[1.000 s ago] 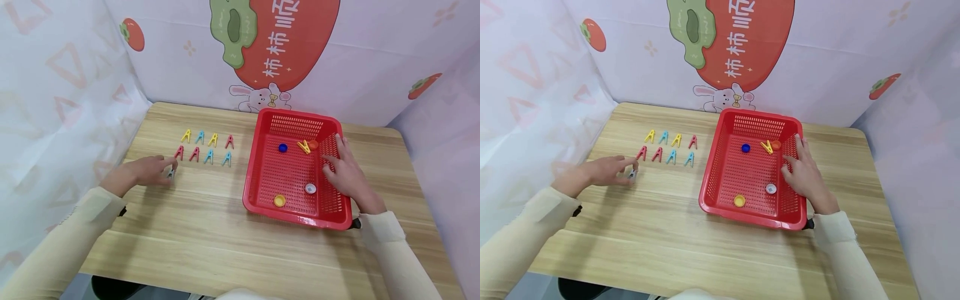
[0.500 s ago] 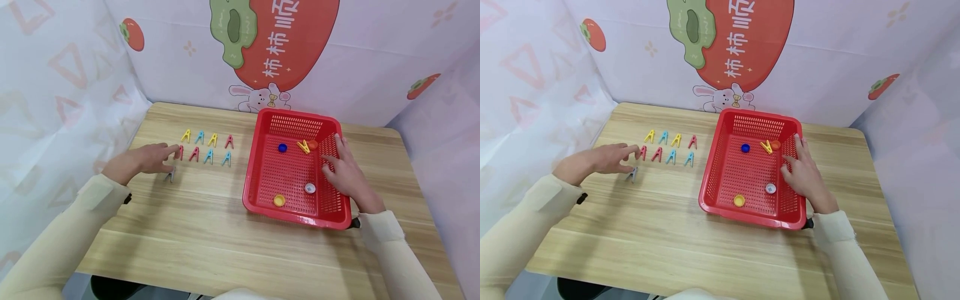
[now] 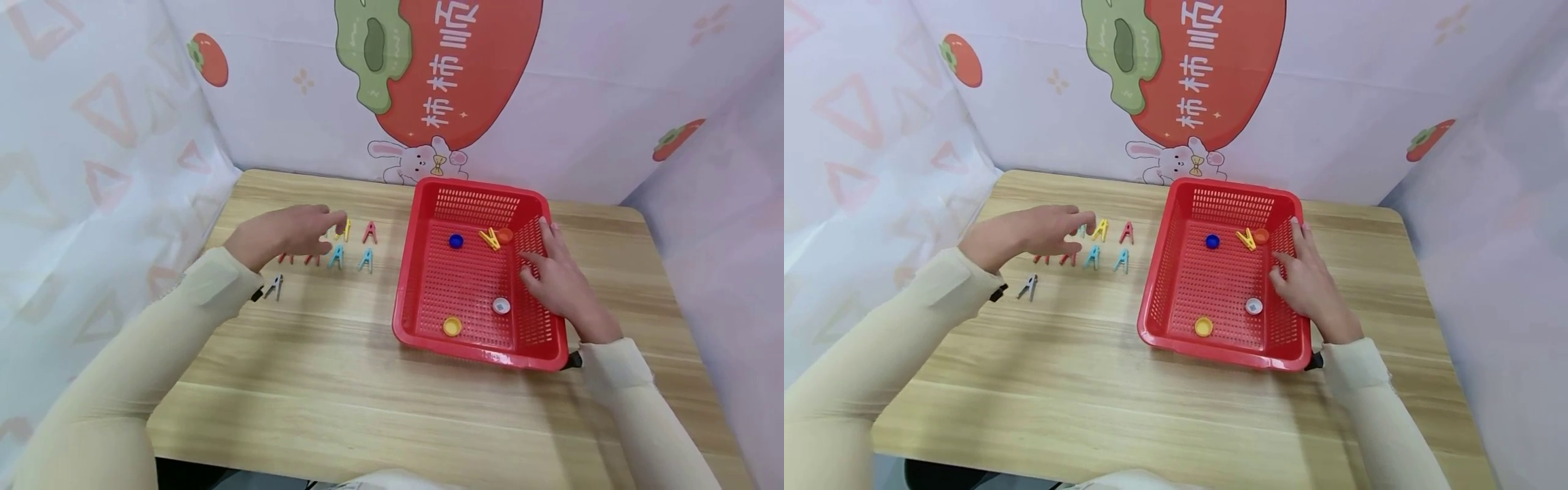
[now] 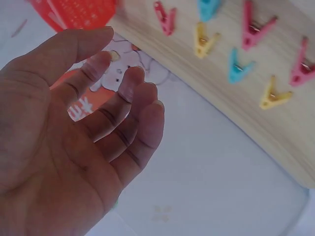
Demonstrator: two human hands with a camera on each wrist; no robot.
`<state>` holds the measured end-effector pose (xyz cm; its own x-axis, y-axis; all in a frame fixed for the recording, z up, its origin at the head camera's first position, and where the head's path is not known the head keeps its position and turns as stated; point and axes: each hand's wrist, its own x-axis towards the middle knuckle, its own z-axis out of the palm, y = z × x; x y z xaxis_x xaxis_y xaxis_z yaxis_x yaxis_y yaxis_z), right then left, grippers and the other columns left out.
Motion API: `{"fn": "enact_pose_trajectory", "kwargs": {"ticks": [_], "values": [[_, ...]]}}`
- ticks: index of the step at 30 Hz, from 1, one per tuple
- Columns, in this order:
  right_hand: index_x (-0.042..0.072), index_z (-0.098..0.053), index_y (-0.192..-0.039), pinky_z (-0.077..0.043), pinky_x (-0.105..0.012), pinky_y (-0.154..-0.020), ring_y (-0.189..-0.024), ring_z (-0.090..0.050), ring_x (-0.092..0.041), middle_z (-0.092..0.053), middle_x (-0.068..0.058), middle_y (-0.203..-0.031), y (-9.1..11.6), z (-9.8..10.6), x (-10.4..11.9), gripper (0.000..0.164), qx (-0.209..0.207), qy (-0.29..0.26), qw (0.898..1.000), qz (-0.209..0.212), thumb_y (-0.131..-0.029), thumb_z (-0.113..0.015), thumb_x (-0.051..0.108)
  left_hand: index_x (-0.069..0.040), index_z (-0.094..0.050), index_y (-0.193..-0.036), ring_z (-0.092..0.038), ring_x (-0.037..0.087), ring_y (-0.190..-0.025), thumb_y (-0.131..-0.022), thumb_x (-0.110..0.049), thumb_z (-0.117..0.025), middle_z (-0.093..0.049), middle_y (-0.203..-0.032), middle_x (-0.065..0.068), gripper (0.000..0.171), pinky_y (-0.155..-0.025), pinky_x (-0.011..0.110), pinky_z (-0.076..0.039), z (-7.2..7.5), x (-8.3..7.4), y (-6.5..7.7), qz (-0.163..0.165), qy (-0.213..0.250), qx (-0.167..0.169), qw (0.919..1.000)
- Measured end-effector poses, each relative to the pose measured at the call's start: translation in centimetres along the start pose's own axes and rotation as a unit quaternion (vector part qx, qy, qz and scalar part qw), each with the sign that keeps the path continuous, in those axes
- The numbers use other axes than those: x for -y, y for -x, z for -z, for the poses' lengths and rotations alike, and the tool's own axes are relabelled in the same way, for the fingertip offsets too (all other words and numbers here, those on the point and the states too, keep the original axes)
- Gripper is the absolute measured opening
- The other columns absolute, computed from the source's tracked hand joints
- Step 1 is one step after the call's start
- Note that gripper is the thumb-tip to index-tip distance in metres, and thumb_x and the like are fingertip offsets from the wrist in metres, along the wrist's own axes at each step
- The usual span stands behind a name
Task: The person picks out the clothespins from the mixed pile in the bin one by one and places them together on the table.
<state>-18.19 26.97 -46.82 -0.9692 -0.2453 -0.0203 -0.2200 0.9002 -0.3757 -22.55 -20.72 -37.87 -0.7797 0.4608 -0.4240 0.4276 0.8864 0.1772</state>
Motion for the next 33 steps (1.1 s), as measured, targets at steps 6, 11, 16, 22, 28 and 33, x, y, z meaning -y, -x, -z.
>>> {"fn": "enact_pose_trajectory", "kwargs": {"ticks": [6,11,16,22,28,33], "values": [[-0.011,-0.062,-0.144,-0.032,-0.079,-0.115,-0.169,0.01,-0.045,0.009,-0.015,-0.184,-0.1,-0.3,0.0,0.051,-0.002,0.002,1.0,0.003,-0.101,-0.063,0.015,-0.023,-0.055,-0.136,-0.065,0.028,-0.111,-0.102,-0.025,-0.078,-0.064,-0.128,0.009,0.041,-0.099,0.048,-0.059,1.1,-3.0,-2.3,0.004,-0.019,0.011,0.9997],[-0.01,-0.062,-0.146,-0.034,-0.078,-0.114,-0.169,0.012,-0.043,0.011,-0.012,-0.184,0.1,-0.2,0.2,0.052,-0.001,0.001,1.0,-0.001,-0.101,-0.064,0.016,-0.024,-0.056,-0.135,-0.065,0.027,-0.112,-0.101,-0.028,-0.079,-0.065,-0.128,0.007,0.042,-0.097,0.046,-0.06,2.4,-5.1,-4.0,0.004,-0.023,0.016,0.9996],[-0.01,-0.062,-0.145,-0.031,-0.079,-0.115,-0.169,0.012,-0.045,0.011,-0.013,-0.184,0.1,-0.2,0.1,0.051,-0.001,0.001,1.0,-0.001,-0.101,-0.065,0.015,-0.024,-0.056,-0.135,-0.065,0.024,-0.111,-0.104,-0.028,-0.075,-0.062,-0.127,0.004,0.036,-0.096,0.043,-0.059,3.6,-7.2,-5.5,-0.002,-0.023,0.029,0.9993],[-0.011,-0.062,-0.144,-0.027,-0.079,-0.117,-0.168,0.012,-0.046,0.012,-0.015,-0.184,0.1,-0.2,-0.1,0.051,0.0,0.006,1.0,0.002,-0.101,-0.065,0.016,-0.027,-0.06,-0.138,-0.062,0.021,-0.115,-0.1,-0.029,-0.08,-0.064,-0.131,0.0,0.043,-0.1,0.041,-0.061,4.5,-9.7,-7.4,-0.042,-0.032,0.013,0.9985],[-0.011,-0.062,-0.144,-0.026,-0.079,-0.118,-0.169,0.011,-0.046,0.01,-0.015,-0.184,0.2,-0.2,0.0,0.051,-0.006,0.006,1.0,0.004,-0.101,-0.065,0.015,-0.022,-0.06,-0.14,-0.062,0.02,-0.117,-0.101,-0.027,-0.079,-0.066,-0.13,0.002,0.043,-0.107,0.038,-0.058,5.1,-12.2,-9.5,-0.082,-0.074,0.016,0.9938],[-0.011,-0.062,-0.144,-0.027,-0.079,-0.118,-0.169,0.011,-0.045,0.011,-0.014,-0.184,0.0,-0.1,0.1,0.051,-0.005,0.008,1.0,0.0,-0.101,-0.064,0.015,-0.022,-0.063,-0.138,-0.064,0.018,-0.112,-0.1,-0.024,-0.08,-0.067,-0.123,0.0,0.042,-0.102,0.033,-0.06,5.0,-14.0,-10.9,-0.079,-0.088,0.023,0.9927]]}}
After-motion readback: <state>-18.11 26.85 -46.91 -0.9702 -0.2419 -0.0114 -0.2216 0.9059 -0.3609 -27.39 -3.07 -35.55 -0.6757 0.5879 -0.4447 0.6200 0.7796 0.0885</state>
